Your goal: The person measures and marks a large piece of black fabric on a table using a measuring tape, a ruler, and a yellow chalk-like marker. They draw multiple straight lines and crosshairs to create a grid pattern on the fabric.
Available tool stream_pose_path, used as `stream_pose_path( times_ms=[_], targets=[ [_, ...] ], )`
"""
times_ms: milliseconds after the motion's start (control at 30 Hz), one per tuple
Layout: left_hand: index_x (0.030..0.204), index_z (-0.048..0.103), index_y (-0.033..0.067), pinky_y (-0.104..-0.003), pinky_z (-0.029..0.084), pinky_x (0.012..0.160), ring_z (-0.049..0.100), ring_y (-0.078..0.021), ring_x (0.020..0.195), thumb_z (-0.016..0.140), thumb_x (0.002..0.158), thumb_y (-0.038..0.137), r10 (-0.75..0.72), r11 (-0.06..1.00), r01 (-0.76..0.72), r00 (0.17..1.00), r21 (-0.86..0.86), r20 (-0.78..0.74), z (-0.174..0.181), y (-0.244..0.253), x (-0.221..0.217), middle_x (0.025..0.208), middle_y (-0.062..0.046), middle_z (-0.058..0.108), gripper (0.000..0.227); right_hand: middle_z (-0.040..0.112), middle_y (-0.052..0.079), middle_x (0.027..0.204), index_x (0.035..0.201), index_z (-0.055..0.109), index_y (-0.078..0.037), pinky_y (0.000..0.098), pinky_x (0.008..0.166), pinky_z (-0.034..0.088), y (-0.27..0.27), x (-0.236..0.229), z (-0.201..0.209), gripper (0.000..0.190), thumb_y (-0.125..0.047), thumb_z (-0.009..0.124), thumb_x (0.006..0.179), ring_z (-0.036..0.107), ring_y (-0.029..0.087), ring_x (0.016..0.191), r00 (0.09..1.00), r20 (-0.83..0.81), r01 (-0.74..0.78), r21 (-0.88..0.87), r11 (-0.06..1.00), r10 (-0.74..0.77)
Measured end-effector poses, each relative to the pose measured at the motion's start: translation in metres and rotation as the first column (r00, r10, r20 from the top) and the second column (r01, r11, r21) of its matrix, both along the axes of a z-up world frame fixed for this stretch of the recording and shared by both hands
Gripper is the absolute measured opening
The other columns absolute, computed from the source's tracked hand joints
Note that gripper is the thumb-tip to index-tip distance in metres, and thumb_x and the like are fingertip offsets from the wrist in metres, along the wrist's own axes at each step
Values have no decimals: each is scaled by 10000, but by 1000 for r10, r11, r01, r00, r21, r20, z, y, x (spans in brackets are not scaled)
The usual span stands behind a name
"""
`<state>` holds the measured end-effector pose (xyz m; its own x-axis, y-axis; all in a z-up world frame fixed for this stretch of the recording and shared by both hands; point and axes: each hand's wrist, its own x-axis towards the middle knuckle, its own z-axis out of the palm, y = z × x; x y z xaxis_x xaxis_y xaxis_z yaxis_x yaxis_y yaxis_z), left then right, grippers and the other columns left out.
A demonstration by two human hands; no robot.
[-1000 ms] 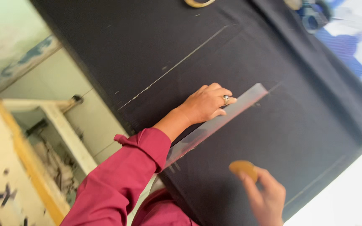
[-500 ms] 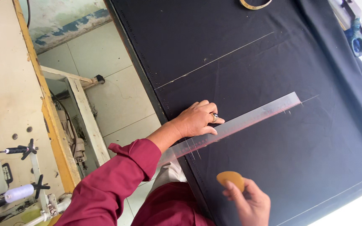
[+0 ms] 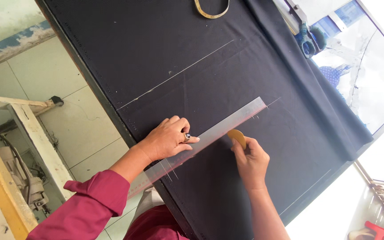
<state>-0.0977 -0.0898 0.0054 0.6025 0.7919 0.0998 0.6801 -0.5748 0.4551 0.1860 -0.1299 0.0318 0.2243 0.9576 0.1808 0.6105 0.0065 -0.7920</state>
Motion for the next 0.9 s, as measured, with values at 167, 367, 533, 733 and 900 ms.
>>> stream_pose_path(
  times_ms=[167, 367, 533, 733, 900],
  targets=[
    [1003, 790, 290, -406, 463, 775, 535, -223, 932, 710, 873, 525, 105, 989, -105, 994, 103, 2, 5, -19, 19, 990, 33, 484, 280, 724, 78, 640, 898, 776, -102, 308, 574, 555, 7, 1, -4, 86, -149, 844, 879, 729, 229, 600, 997, 69, -49, 55, 997, 45],
    [1251, 719, 142, -444, 477, 700, 562, -286, 892, 757, 814, 552, 424, 894, -426, 905, 137, 45, -15, -62, 42, 972, -17, 505, 600, 759, 81, 713, 876, 761, -87, 308, 558, 573, 5, 2, -12, 97, -123, 851, 860, 742, 239, 640, 992, 70, -113, 83, 990, 107],
    [1249, 724, 171, -451, 456, 671, 544, -286, 912, 758, 823, 491, 535, 819, -536, 843, 206, 66, -15, -73, 42, 1014, -12, 505, 534, 749, 75, 716, 886, 759, -78, 314, 549, 579, 5, 5, -20, 90, -104, 842, 862, 734, 236, 645, 987, 82, -142, 85, 986, 135],
    [1178, 721, 183, -492, 493, 748, 605, -331, 973, 841, 774, 384, 702, 711, -703, 710, 14, 58, -15, -46, 19, 1084, -35, 577, 467, 676, 44, 724, 905, 676, -137, 353, 570, 587, 31, -17, 9, 140, -236, 766, 865, 701, 243, 626, 760, 593, -270, -83, 959, 265],
    [1304, 630, 153, -454, 531, 732, 677, -331, 826, 662, 951, 218, 651, 755, -613, 742, -231, 159, 31, -65, 11, 965, -60, 651, 361, 532, -48, 676, 770, 525, -179, 328, 563, 465, 0, -16, 45, 149, -188, 607, 894, 503, 168, 599, 571, 722, -112, -403, 908, 391]
  ],
)
